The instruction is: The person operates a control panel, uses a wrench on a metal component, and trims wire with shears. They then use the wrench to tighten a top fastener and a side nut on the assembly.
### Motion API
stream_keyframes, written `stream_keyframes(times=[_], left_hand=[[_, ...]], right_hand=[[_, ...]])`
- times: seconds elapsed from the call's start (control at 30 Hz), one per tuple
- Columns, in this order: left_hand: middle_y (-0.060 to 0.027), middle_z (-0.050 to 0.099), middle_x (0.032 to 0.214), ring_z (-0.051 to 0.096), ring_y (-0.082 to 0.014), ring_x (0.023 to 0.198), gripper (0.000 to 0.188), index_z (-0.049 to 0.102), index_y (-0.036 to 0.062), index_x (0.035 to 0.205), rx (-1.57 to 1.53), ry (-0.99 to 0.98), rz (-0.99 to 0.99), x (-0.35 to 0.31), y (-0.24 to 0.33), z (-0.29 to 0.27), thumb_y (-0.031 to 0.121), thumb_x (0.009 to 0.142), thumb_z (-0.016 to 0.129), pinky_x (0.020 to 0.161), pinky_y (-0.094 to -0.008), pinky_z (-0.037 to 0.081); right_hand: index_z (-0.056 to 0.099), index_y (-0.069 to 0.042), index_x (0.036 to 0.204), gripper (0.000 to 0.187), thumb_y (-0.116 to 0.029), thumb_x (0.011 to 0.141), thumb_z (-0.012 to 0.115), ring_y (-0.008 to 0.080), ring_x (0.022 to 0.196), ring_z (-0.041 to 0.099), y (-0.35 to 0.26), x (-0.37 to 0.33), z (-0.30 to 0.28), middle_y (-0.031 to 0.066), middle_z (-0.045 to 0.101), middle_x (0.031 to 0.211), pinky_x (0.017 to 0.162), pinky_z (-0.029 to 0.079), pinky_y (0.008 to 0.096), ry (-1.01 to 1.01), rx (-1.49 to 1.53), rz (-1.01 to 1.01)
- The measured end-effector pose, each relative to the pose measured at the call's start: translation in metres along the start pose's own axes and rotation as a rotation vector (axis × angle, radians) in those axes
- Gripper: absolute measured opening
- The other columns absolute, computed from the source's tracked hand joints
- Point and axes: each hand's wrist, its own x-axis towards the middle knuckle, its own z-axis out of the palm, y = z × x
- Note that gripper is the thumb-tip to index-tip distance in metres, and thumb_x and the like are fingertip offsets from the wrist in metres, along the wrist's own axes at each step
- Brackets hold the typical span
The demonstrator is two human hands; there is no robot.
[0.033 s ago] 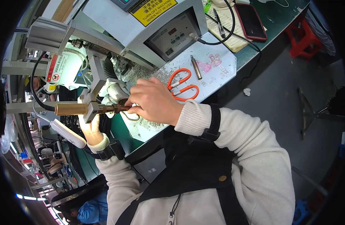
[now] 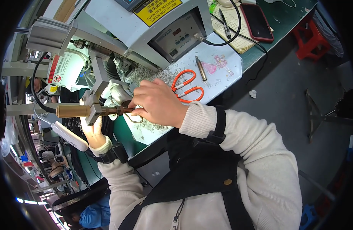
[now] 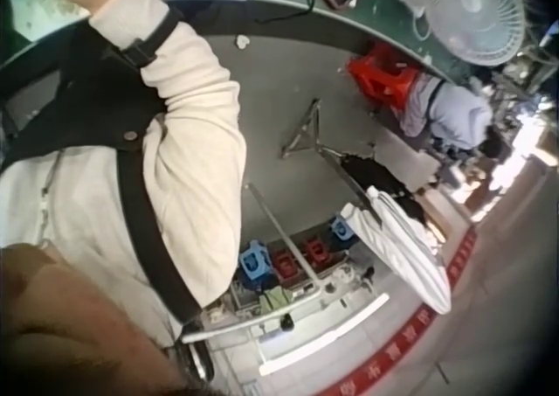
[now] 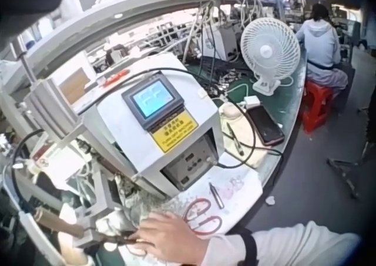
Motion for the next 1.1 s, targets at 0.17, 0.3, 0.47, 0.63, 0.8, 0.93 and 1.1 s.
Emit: stream_keyframes(times=[0.17,0.3,0.47,0.63,0.8,0.93,1.1], left_hand=[[-0.0072,0.051,0.093,0.053,-0.0165,0.084,0.025,0.046,0.004,0.112,-0.045,-0.119,-0.022,0.0,-0.003,0.002,0.013,0.09,0.053,0.077,-0.0314,0.049],[-0.0086,0.052,0.101,0.054,-0.0185,0.091,0.026,0.046,0.0047,0.115,0.432,0.275,0.189,-0.008,-0.009,0.006,0.014,0.091,0.05,0.08,-0.0331,0.049],[-0.0101,0.053,0.105,0.054,-0.0206,0.095,0.026,0.047,0.0043,0.116,0.203,0.15,0.082,-0.002,-0.001,-0.02,0.016,0.092,0.048,0.083,-0.0346,0.048],[-0.0101,0.054,0.102,0.054,-0.0208,0.093,0.025,0.048,0.0034,0.114,0.222,0.112,0.139,-0.012,-0.005,0.0,0.014,0.091,0.051,0.082,-0.0343,0.049],[-0.0099,0.054,0.1,0.055,-0.0201,0.092,0.029,0.048,0.0027,0.112,0.002,0.015,0.032,-0.003,0.004,-0.009,0.01,0.086,0.058,0.08,-0.034,0.05],[-0.0095,0.053,0.099,0.054,-0.0196,0.091,0.034,0.047,0.0027,0.112,0.217,0.0,0.159,-0.009,-0.003,-0.012,0.007,0.082,0.063,0.081,-0.0337,0.049],[-0.0088,0.053,0.097,0.054,-0.019,0.091,0.036,0.047,0.0027,0.111,0.218,0.032,0.159,-0.01,-0.002,-0.005,0.007,0.08,0.065,0.083,-0.0325,0.049]], right_hand=[[0.067,-0.015,0.078,0.02,-0.03,0.066,0.073,0.0143,0.075,0.047,-0.001,0.0,-0.002,-0.0049,0.051,0.071,0.066,0.033,0.0289,0.006,0.001,-0.003],[0.067,-0.015,0.079,0.021,-0.031,0.066,0.073,0.0141,0.075,0.047,-0.005,0.003,0.0,-0.005,0.051,0.071,0.066,0.033,0.0289,0.042,0.028,-0.004],[0.067,-0.015,0.079,0.022,-0.031,0.065,0.074,0.014,0.075,0.048,-0.002,0.004,0.001,-0.0049,0.052,0.071,0.066,0.033,0.029,0.033,0.058,-0.013],[0.066,-0.014,0.077,0.022,-0.03,0.065,0.074,0.014,0.076,0.048,0.0,0.004,0.001,-0.0045,0.051,0.07,0.065,0.033,0.0292,0.029,0.039,-0.041],[0.064,-0.013,0.076,0.021,-0.029,0.066,0.074,0.0141,0.076,0.049,-0.003,0.005,0.001,-0.0042,0.051,0.07,0.065,0.032,0.0296,0.055,0.022,-0.046],[0.064,-0.013,0.076,0.02,-0.028,0.066,0.073,0.0145,0.076,0.049,0.0,0.006,0.002,-0.0042,0.051,0.07,0.066,0.032,0.0299,0.022,0.074,-0.036],[0.063,-0.013,0.075,0.019,-0.028,0.067,0.073,0.0148,0.076,0.049,0.0,0.006,0.003,-0.004,0.05,0.069,0.067,0.032,0.0302,0.033,0.051,-0.074]])
